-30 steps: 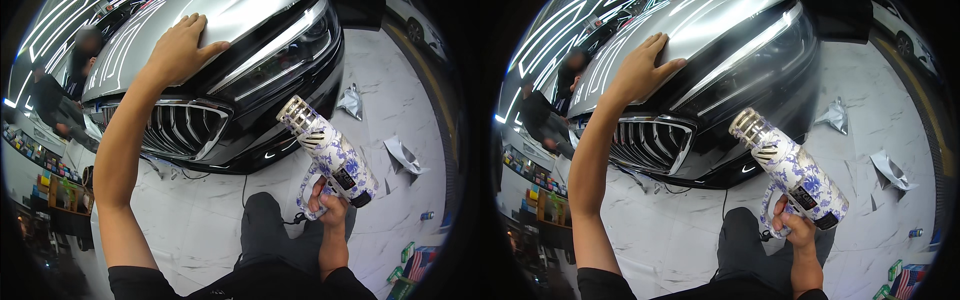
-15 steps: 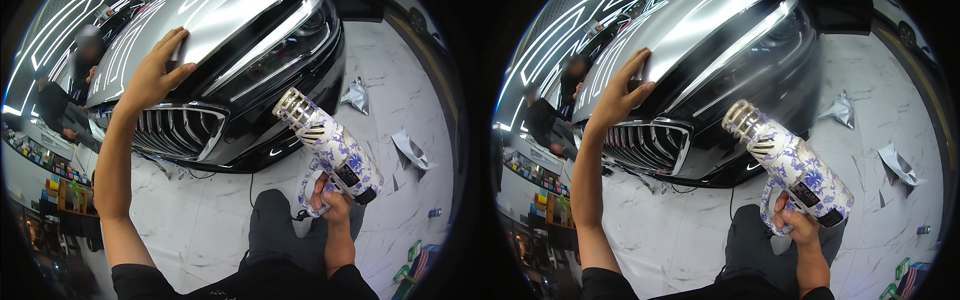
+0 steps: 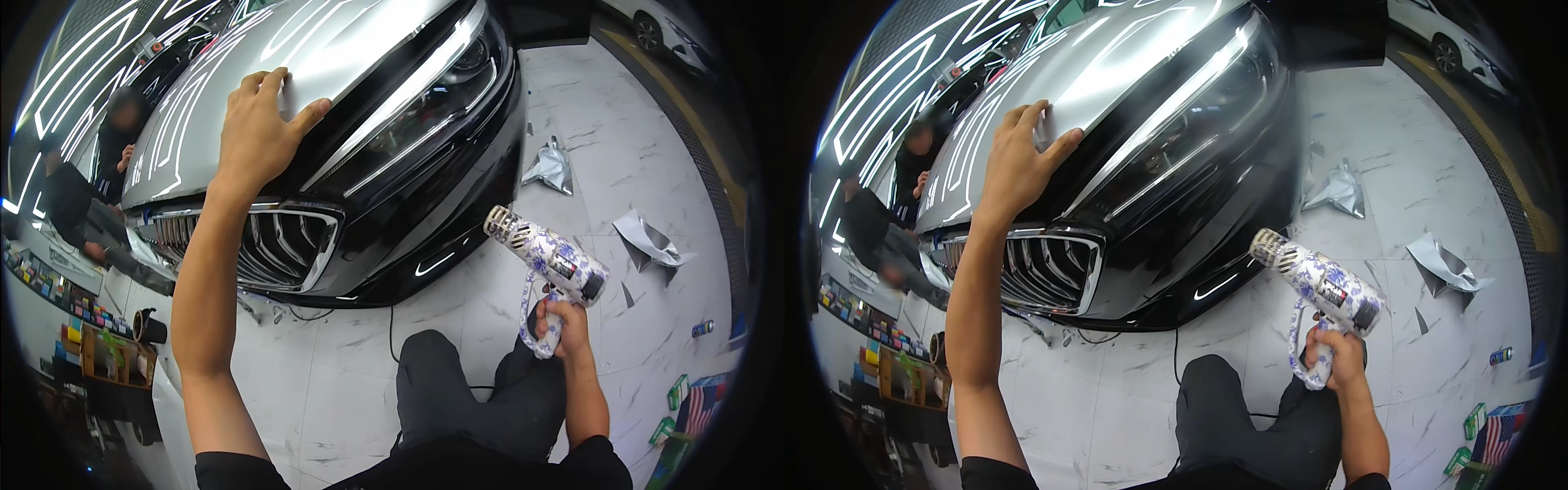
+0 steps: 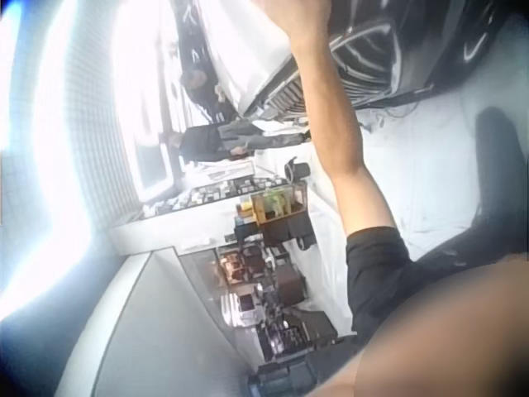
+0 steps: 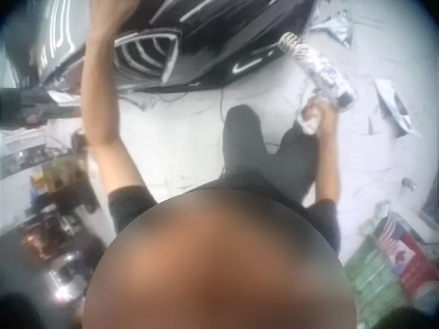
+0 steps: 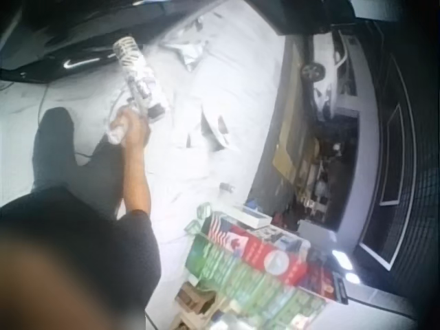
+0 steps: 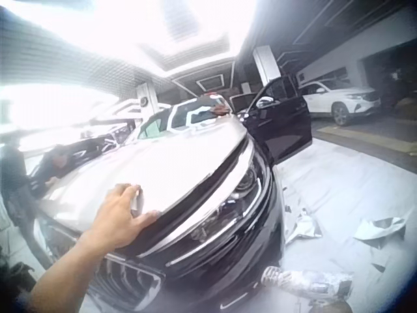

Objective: The person applies a silver vinyl wrap to the front hood and bumper of a car. They smooth the material with their hands, trim excess edges with a knife, and use a heat gun to conform the wrap to the contours of the hood and grille area.

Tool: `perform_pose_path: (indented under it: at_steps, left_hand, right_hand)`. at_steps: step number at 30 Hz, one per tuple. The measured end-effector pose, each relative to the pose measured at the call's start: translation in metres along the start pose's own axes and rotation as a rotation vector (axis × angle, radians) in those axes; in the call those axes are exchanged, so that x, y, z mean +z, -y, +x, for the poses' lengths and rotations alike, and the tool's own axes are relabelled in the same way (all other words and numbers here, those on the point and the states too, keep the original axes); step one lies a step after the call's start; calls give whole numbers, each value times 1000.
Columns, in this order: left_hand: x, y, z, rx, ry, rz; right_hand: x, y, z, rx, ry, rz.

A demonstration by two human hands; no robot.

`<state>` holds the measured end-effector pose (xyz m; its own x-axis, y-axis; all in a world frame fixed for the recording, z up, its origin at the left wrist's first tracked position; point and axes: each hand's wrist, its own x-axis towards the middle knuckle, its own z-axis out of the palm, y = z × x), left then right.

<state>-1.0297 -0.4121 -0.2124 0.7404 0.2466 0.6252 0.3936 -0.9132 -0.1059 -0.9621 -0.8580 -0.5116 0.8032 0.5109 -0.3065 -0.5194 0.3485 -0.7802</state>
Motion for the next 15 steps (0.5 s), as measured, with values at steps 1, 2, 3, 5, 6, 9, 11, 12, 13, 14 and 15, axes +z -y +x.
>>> perform_pose_path:
  at_steps: [1,2,3,5,6,9,11,12,13,14,15]
  left_hand:
    - [4,-1,7,13,-5,20]
    - [9,-4,15,22,-6,39]
    - [13,-8,24,40,-6,39]
    - [21,-19,45,75,-2,45]
    - [23,-28,54,75,19,38]
    - [37,-48,86,148,-45,18]
    - [44,-49,114,71,109,-2]
    - [46,-54,124,28,186,-13]
    - [50,-57,131,-12,180,-58]
    - [52,-63,138,-51,205,-53]
    - [56,-72,147,-81,221,-58]
  right_hand:
    - [-9,2,11,58,-61,-22]
    - [-17,6,21,103,-103,-44]
    - [-30,7,34,137,-126,-51]
    - [-57,12,59,216,-174,-90]
    - [-72,15,74,276,-204,-131]
    - [-116,23,111,362,-218,-158]
    - [-141,34,135,453,-197,-215]
    - [-158,40,149,498,-171,-245]
    - [-178,38,161,512,-160,-267]
    - [-207,28,174,515,-195,-192]
    - [-242,12,187,508,-237,-112]
